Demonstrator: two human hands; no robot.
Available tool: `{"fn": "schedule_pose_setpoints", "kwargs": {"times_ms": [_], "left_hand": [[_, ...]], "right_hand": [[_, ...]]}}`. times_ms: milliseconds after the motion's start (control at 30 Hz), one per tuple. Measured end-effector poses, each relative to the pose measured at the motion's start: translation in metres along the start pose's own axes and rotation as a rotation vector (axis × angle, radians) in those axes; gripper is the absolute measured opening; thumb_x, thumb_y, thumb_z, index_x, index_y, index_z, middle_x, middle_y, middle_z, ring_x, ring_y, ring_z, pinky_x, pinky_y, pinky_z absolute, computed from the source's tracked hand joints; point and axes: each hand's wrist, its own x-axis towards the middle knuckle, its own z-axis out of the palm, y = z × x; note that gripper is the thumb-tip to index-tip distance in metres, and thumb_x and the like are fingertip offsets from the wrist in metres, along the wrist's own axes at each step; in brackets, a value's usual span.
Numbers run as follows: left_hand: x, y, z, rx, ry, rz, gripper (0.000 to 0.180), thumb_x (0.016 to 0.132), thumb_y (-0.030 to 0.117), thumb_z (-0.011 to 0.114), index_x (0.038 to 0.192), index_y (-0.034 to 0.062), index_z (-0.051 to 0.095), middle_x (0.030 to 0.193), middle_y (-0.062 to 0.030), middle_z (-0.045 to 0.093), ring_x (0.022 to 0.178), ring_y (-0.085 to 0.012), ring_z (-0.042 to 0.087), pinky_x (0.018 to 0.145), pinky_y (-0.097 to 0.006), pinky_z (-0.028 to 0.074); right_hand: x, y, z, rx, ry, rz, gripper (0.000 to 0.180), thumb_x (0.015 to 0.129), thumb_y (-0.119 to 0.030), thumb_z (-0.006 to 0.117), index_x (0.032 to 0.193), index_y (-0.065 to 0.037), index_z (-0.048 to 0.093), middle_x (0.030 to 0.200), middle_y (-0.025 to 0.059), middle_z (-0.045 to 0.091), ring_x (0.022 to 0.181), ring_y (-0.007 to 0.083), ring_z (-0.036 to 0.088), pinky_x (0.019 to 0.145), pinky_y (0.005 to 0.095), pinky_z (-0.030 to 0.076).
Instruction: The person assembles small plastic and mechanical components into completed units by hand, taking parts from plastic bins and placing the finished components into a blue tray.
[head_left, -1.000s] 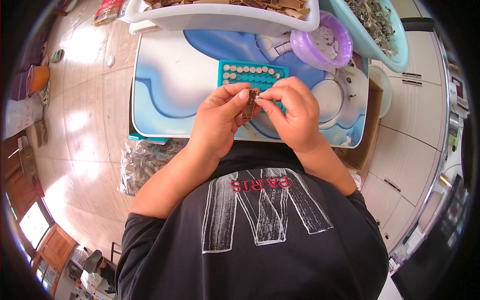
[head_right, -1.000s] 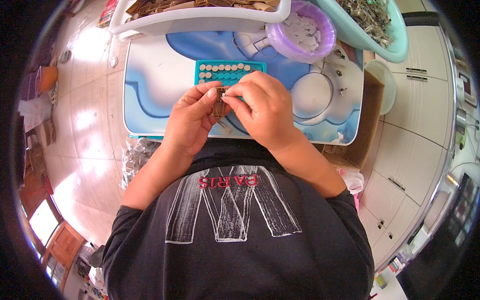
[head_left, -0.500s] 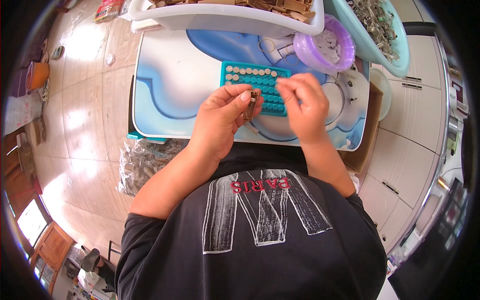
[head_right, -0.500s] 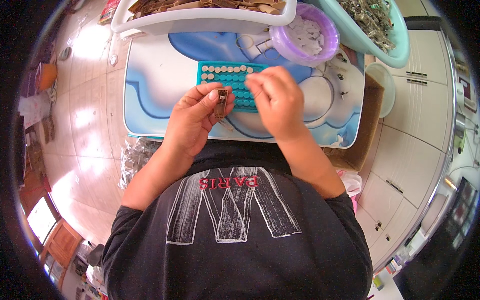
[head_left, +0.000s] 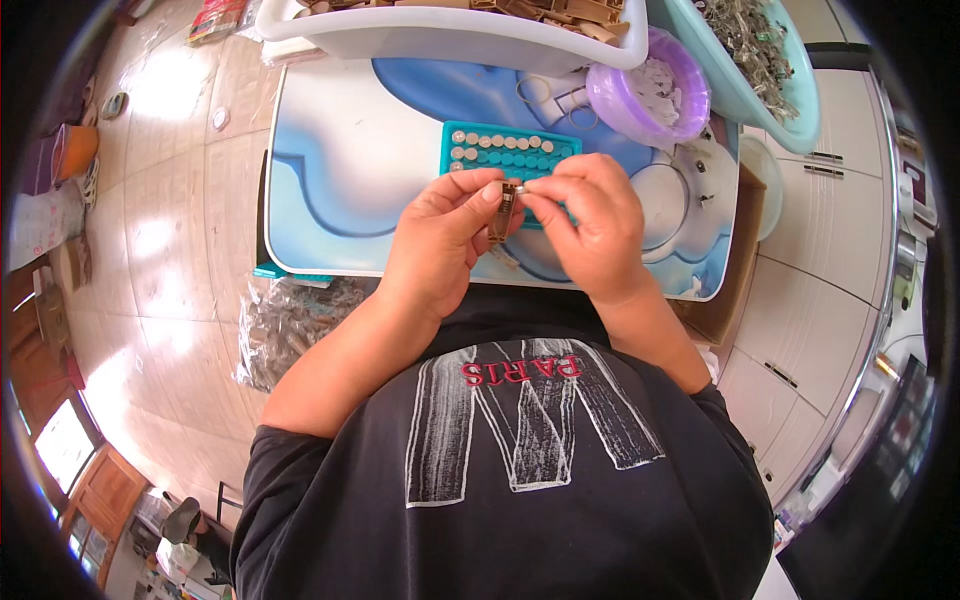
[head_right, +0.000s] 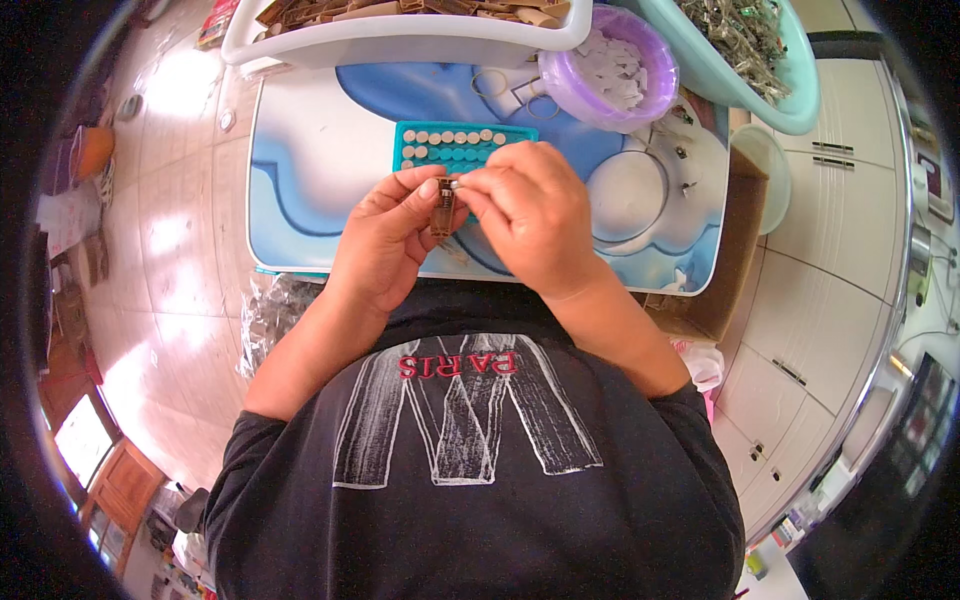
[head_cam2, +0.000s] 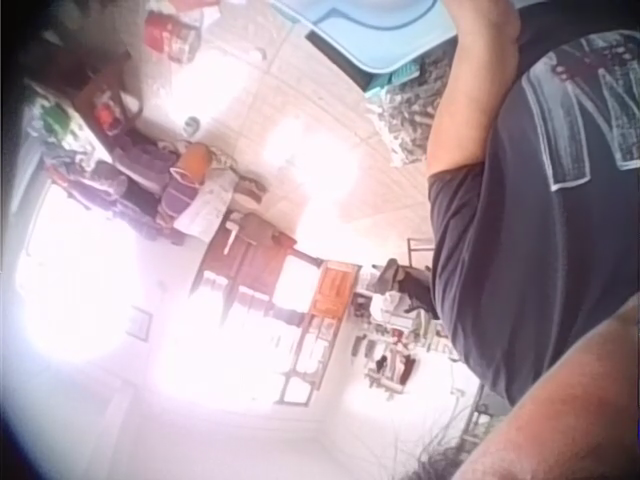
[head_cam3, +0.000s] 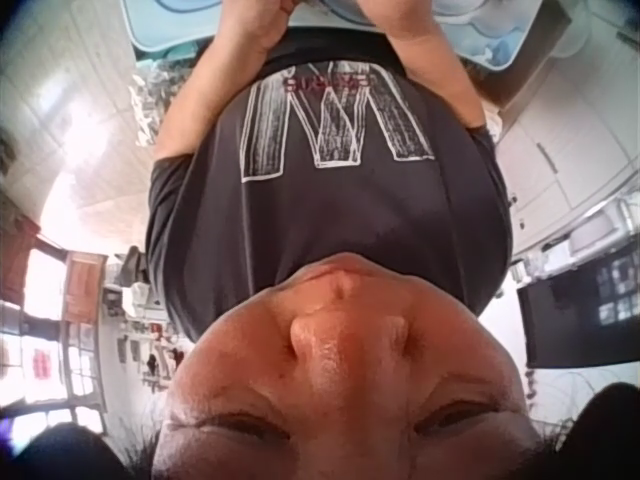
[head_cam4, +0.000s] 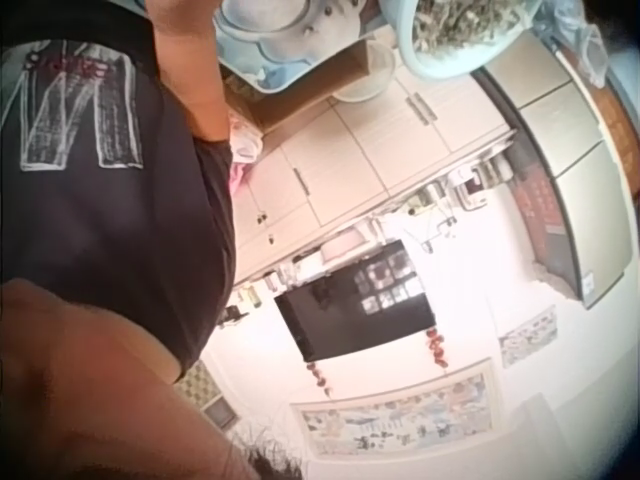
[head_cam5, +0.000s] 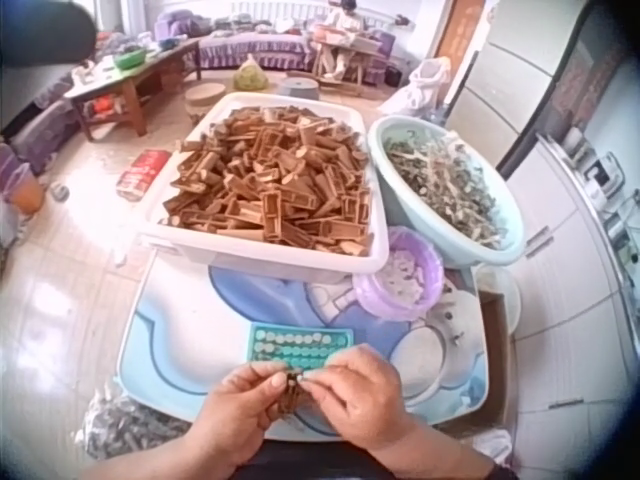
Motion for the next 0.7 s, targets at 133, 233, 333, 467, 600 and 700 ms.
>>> {"fn": "schedule_pose_setpoints", "kwargs": {"times_ms": [133,233,333,467,600,700], "left_hand": [[-0.001,0.000,0.002,-0.021,0.001,0.011,0.020,0.089,0.009,0.058,0.106,-0.0018,0.053,0.098,-0.0109,0.062,0.087,-0.0171,0.062,0.083,-0.030,0.051],[-0.002,-0.001,0.001,-0.030,-0.025,0.033,0.020,0.090,0.009,0.058,0.105,-0.0022,0.054,0.098,-0.0108,0.062,0.086,-0.0170,0.062,0.082,-0.030,0.051],[0.002,0.000,-0.006,0.070,0.026,0.023,0.017,0.091,0.011,0.055,0.104,-0.0001,0.056,0.099,-0.0091,0.062,0.088,-0.0181,0.062,0.085,-0.033,0.052],[-0.001,0.003,-0.003,0.012,-0.001,0.013,0.019,0.091,0.012,0.056,0.106,-0.0001,0.055,0.102,-0.0109,0.063,0.091,-0.0191,0.062,0.086,-0.033,0.052],[0.000,0.003,0.001,0.016,0.011,0.009,0.021,0.091,0.012,0.055,0.108,0.0000,0.054,0.104,-0.0132,0.062,0.095,-0.0207,0.062,0.087,-0.033,0.051],[-0.001,0.004,0.003,0.017,0.004,0.010,0.021,0.092,0.012,0.055,0.109,-0.0002,0.053,0.105,-0.0136,0.062,0.095,-0.0213,0.062,0.088,-0.033,0.051]], "right_hand": [[-0.002,-0.002,0.005,-0.037,-0.055,-0.098,0.014,0.066,-0.005,0.072,0.077,-0.005,0.063,0.074,0.0049,0.055,0.068,0.0242,0.054,0.058,0.0348,0.045],[-0.004,-0.005,0.006,-0.098,-0.072,-0.153,0.016,0.066,-0.004,0.071,0.081,-0.004,0.064,0.076,0.0052,0.055,0.069,0.0243,0.055,0.058,0.0347,0.045],[-0.006,-0.007,0.007,-0.202,-0.091,-0.240,0.020,0.067,-0.004,0.069,0.087,-0.003,0.065,0.077,0.0053,0.056,0.070,0.0244,0.056,0.059,0.0345,0.046],[-0.002,0.005,0.000,-0.171,-0.090,-0.143,0.022,0.071,-0.008,0.068,0.093,-0.005,0.066,0.079,0.0061,0.057,0.072,0.0242,0.056,0.062,0.0351,0.047],[0.006,0.032,0.003,-0.285,-0.037,0.081,0.018,0.072,-0.010,0.069,0.090,-0.008,0.068,0.080,0.0056,0.058,0.074,0.0245,0.057,0.064,0.0352,0.047],[0.004,0.042,0.005,-0.324,-0.045,0.064,0.013,0.070,-0.010,0.071,0.083,-0.008,0.067,0.081,0.0049,0.059,0.074,0.0250,0.057,0.064,0.0352,0.047]]}}
